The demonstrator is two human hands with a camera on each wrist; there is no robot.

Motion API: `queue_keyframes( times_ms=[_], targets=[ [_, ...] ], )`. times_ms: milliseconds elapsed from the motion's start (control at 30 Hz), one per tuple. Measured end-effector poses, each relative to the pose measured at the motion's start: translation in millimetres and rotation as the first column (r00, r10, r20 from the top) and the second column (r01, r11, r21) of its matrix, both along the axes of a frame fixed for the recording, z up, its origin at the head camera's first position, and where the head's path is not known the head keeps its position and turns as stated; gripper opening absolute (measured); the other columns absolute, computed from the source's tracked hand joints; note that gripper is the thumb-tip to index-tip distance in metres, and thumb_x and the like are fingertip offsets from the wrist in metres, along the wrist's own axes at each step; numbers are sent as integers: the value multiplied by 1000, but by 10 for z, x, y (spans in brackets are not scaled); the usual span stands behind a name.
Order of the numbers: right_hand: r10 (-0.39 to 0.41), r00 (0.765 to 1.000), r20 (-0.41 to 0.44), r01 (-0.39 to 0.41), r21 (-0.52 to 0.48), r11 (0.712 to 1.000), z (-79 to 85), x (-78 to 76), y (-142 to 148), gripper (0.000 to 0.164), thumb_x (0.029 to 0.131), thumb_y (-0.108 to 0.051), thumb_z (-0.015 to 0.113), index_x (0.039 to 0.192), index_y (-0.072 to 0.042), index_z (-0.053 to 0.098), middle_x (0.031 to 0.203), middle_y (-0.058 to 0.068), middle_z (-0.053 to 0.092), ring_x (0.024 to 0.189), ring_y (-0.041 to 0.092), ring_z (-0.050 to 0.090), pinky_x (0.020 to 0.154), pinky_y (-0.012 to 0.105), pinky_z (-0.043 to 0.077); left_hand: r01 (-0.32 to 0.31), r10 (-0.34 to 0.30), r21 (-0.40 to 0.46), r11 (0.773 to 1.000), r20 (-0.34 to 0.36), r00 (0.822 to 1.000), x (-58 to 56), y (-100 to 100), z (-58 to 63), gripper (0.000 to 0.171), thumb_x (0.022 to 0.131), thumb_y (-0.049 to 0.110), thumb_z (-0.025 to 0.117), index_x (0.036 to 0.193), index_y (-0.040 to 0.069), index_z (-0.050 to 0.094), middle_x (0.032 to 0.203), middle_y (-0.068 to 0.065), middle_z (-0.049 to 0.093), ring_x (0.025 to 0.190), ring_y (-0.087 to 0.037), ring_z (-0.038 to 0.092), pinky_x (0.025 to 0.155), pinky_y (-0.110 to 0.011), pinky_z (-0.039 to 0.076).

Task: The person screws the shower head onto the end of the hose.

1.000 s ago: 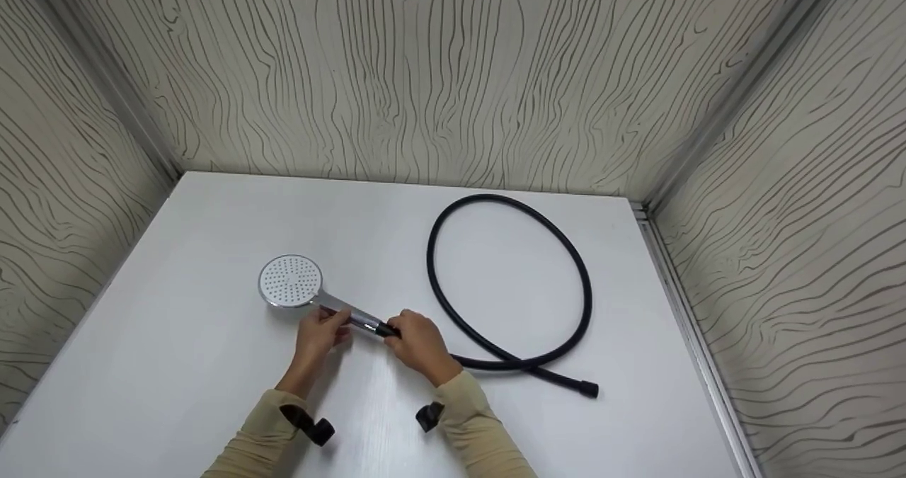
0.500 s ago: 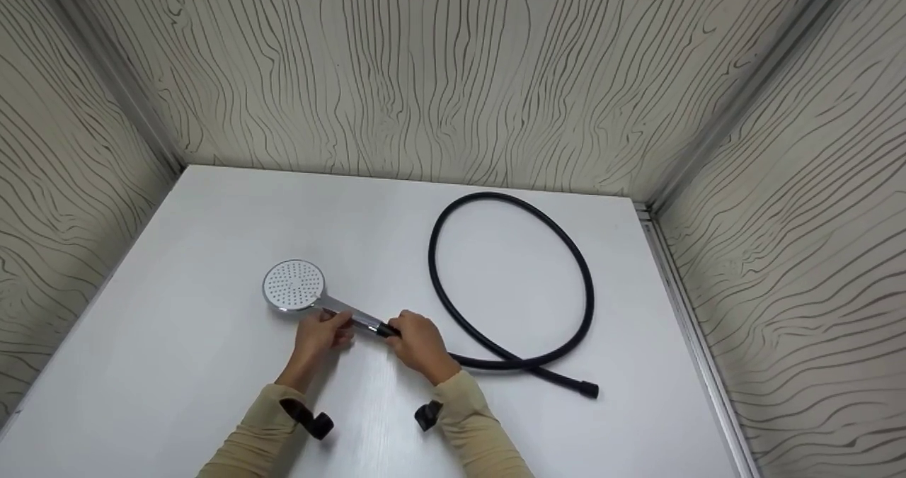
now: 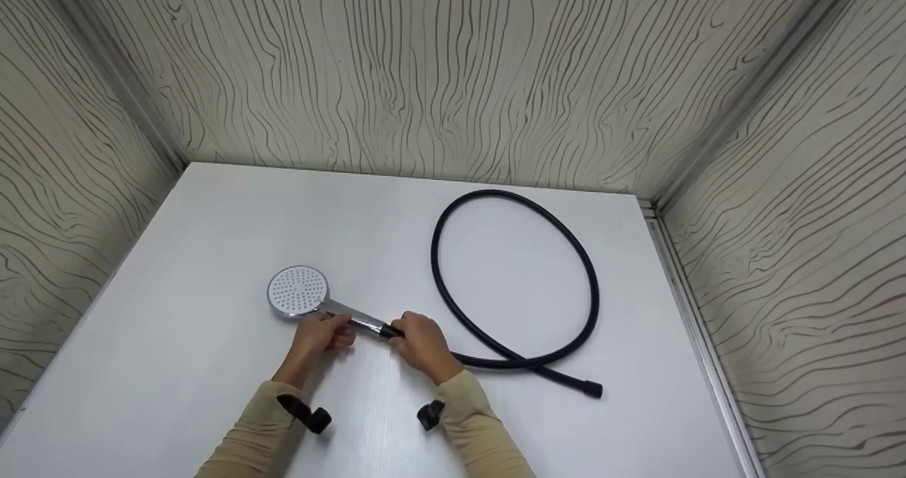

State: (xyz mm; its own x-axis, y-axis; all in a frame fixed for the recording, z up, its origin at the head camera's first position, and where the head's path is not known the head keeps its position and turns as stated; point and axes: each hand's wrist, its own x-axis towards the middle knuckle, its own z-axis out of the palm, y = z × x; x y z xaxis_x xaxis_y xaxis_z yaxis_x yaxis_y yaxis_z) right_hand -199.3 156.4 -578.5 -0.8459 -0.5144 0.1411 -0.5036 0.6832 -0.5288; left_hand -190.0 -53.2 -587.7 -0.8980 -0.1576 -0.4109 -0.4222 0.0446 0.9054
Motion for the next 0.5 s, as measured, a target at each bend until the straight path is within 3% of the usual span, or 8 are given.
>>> queue_keyframes(
  times_ms=[500],
  targets=[
    [2, 1000, 30, -2, 5, 1000, -42, -10, 29, 7, 80, -11, 74, 87, -8, 73, 70, -1, 56, 63, 6, 39, 55, 18, 36, 67, -64, -63, 996, 55, 996, -13, -61, -16, 22, 93, 15, 57, 96, -5, 62, 69, -7, 69, 53, -8, 64, 49, -20, 54]
  ],
)
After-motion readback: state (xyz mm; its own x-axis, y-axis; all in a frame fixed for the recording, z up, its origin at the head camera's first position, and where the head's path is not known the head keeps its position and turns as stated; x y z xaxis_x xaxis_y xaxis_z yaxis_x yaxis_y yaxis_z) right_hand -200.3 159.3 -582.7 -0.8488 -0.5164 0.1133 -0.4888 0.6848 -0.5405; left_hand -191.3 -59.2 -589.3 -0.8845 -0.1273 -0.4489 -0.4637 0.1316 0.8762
